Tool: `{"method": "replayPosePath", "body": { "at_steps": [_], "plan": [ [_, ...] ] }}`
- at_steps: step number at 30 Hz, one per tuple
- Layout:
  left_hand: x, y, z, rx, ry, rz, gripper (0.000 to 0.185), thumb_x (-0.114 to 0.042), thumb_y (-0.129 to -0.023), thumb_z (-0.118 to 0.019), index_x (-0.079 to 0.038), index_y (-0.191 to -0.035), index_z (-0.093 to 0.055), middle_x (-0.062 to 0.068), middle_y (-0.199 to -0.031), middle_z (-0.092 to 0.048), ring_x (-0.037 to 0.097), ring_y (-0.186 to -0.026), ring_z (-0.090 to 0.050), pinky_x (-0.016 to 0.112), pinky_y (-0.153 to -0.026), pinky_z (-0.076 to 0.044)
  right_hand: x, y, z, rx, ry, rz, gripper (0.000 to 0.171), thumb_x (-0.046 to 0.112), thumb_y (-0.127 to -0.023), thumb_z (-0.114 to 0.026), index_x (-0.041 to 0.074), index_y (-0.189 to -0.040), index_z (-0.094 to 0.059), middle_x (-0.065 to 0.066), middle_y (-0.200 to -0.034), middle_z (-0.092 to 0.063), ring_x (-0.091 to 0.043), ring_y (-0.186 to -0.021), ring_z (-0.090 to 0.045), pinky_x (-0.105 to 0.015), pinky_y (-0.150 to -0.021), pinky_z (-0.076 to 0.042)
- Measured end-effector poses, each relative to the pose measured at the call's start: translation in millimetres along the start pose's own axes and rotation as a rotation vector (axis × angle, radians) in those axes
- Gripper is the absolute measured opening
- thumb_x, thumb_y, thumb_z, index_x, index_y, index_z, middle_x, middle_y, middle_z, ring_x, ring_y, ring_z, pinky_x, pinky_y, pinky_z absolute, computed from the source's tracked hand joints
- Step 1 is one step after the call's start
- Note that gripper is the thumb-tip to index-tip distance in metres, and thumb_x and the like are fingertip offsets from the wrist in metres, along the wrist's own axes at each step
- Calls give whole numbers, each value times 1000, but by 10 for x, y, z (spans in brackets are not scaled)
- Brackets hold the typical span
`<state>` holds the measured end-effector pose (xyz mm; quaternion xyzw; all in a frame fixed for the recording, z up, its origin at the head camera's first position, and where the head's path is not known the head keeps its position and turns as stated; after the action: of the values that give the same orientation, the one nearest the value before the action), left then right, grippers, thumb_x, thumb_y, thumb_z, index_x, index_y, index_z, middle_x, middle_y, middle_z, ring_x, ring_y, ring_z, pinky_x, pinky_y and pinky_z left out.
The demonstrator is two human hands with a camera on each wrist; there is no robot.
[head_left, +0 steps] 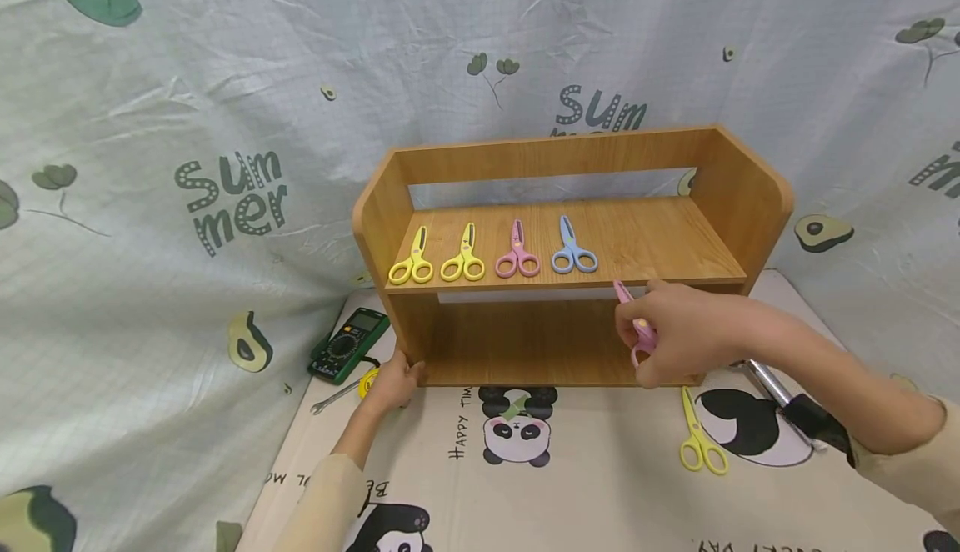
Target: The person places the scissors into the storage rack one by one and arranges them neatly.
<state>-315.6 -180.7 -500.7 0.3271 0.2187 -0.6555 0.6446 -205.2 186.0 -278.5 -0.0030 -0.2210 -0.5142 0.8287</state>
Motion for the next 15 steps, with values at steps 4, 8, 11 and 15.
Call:
{"method": "replayPosePath", "body": {
  "at_steps": [4,8,11,15],
  "plan": [
    [0,9,-9,3,12,11,49,-14,-109,-49,10,-149,-34,32,-136,-58,23,-72,-60,29,-58,-43,-16,-38,194,2,-26,15,23,17,-77,-78,17,-95,-64,-5,-90,-55,-18,-75,-54,-31,-59,-43],
    [3,4,-6,-3,-5,6,50,-14,-109,-49,9,-150,-33,33,-143,-55,26,-85,-63,30,-63,-47,-69,-125,373,5,-35,-12,23,15,-80,-76,12,-99,-63,-6,-87,-57,-15,-61,-56,-30,-57,-47],
    [-4,-4,-2,-11,-17,-10,52,-13,-109,-50,7,-153,-31,32,-150,-51,31,-100,-62,31,-72,-49,-91,-215,499,-40,13,-22,22,18,-82,-75,11,-100,-64,-5,-83,-59,-16,-60,-57,-32,-57,-48],
    [2,-18,-13,-10,-12,-17,51,-13,-109,-49,5,-153,-30,32,-150,-52,32,-98,-63,32,-71,-49,-100,-355,611,-90,51,-30,22,20,-83,-74,10,-100,-64,-6,-85,-60,-16,-61,-58,-32,-56,-48]
  ]
}}
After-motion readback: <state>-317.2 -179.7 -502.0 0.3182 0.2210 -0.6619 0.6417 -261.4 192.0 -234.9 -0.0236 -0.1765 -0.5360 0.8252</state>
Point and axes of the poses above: each hand's wrist, its own y-axis away from the middle knuckle, its own z-axis out of the back of the hand, x = y × z, the point moved 7 cm from there along -y, towards the middle knuckle
